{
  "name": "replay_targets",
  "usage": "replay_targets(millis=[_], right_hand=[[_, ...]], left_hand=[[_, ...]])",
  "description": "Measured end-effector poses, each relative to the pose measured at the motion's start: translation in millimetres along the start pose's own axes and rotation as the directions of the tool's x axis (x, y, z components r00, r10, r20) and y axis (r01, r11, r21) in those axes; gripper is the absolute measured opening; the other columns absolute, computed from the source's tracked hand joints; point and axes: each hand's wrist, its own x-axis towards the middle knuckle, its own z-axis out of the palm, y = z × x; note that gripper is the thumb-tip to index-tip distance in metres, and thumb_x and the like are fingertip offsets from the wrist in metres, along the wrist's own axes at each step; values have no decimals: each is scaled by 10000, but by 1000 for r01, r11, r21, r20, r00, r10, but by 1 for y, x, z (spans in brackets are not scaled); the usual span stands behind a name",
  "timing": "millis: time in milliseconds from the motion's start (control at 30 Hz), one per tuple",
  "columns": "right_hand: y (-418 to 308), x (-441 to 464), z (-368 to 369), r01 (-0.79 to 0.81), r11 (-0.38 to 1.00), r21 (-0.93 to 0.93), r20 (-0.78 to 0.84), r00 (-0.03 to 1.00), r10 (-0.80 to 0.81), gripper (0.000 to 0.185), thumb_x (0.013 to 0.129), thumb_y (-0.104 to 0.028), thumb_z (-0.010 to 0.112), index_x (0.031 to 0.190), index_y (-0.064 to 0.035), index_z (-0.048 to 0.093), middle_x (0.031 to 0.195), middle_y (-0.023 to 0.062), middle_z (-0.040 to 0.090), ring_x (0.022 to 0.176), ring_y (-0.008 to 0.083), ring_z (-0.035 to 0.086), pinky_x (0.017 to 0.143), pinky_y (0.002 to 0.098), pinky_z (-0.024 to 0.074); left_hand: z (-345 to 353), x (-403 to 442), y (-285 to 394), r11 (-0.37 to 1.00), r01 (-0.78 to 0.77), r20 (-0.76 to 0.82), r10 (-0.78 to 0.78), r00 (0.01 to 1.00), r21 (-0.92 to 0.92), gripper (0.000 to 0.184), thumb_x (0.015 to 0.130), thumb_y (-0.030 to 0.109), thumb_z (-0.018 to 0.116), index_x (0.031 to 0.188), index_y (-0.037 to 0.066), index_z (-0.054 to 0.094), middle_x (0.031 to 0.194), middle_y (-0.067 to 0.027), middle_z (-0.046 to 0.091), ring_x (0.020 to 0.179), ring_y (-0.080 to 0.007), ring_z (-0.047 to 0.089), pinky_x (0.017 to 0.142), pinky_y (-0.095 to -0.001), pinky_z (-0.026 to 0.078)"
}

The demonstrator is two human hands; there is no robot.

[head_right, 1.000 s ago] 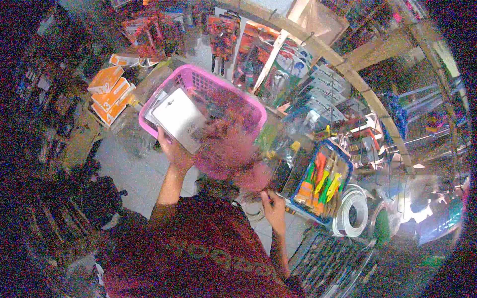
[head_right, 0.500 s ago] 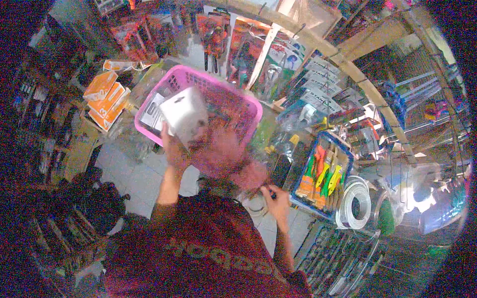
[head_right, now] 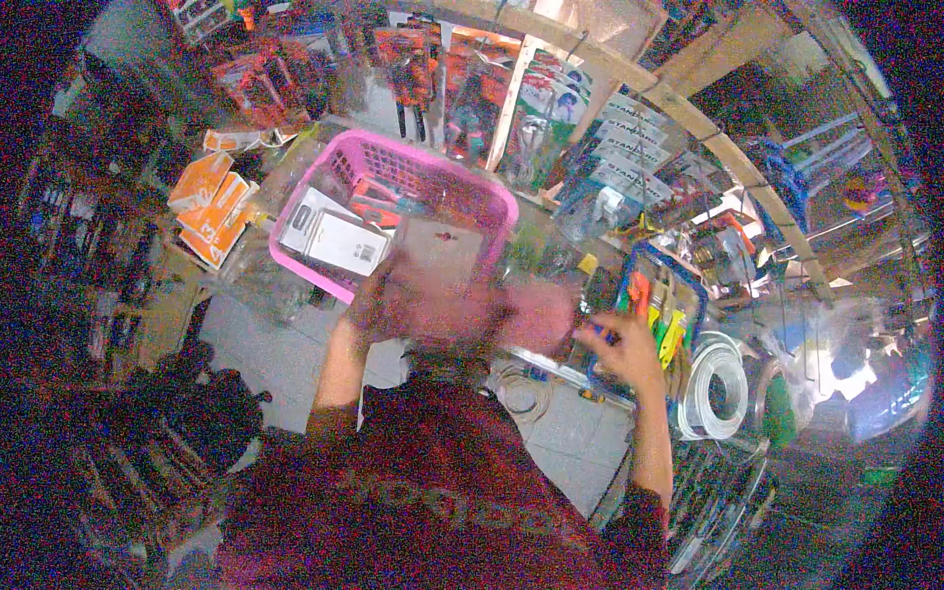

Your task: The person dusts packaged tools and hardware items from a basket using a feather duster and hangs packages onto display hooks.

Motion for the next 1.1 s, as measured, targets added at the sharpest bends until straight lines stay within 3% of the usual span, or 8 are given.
replay_targets(millis=[67, 200, 333, 433, 600, 800, 1033, 1100], right_hand=[[1, 4, -2, -10, 1000, 7, -129, 992, 11, 376, 749, -377, 694, 874, -23, 677, 694, 115, 627, 634, 233, 599, 616, 335, 465], [0, 7, -10, 50, 998, -49, 273, 961, -35, 396, 754, -376, 689, 887, -3, 671, 746, 119, 639, 682, 233, 604, 638, 331, 463], [4, 16, -5, 124, 991, -42, -167, 977, -130, 354, 741, -358, 698, 886, -34, 683, 694, 113, 640, 597, 230, 598, 616, 345, 471], [1, 18, -10, 65, 997, -31, 201, 978, -58, 334, 737, -342, 703, 872, -37, 688, 684, 114, 639, 596, 222, 596, 630, 338, 471], [0, 27, -9, 149, 989, 8, -35, 988, -148, 313, 745, -327, 696, 859, -36, 684, 705, 110, 634, 655, 192, 604, 615, 316, 461], [-7, 30, -4, 164, 986, 13, 112, 980, -164, 268, 767, -258, 674, 912, -33, 673, 781, 108, 660, 671, 201, 601, 630, 318, 464], [-13, 11, 74, 157, 987, -34, -210, 964, -161, 146, 784, -139, 660, 820, 2, 652, 626, 107, 609, 543, 175, 541, 527, 301, 411], [-41, 4, 99, -22, 963, 267, -168, 983, 69, 181, 820, -159, 642, 776, 16, 631, 575, 87, 579, 511, 120, 481, 488, 295, 381]], left_hand=[[17, -7, 3, 1000, -5, 6, 5, 1000, 25, 619, 882, 521, 440, 1349, 122, 368, 1264, -70, 490, 1069, -221, 540, 860, -392, 471], [4, 3, -1, 990, 38, -148, -18, 989, 133, 633, 872, 542, 446, 1340, 122, 377, 1240, -74, 505, 1058, -227, 542, 857, -394, 470], [18, -8, -4, 999, 31, -47, -32, 998, -34, 617, 876, 526, 450, 1337, 121, 386, 1242, -71, 504, 1062, -226, 536, 874, -385, 456], [26, -6, -4, 986, -95, -114, 111, 987, 140, 594, 883, 493, 457, 1336, 114, 389, 1253, -69, 495, 1088, -217, 516, 896, -382, 440], [11, -21, -9, 999, 1, -125, -7, 992, -52, 674, 845, 520, 478, 1355, 98, 346, 1338, -82, 429, 1203, -297, 432, 982, -466, 384], [-1, -19, -2, 1000, 21, -56, -22, 998, -12, 651, 862, 543, 430, 1381, 168, 312, 1354, -78, 416, 1209, -289, 433, 975, -510, 375], [31, -24, 7, 971, -241, -114, 239, 964, 3, 656, 885, 606, 298, 1363, 156, 314, 1340, -93, 409, 1211, -281, 434, 944, -489, 417], [30, -19, 2, 920, -386, -138, 392, 910, 66, 674, 882, 626, 269, 1366, 158, 304, 1344, -97, 399, 1212, -286, 431, 946, -493, 415]])
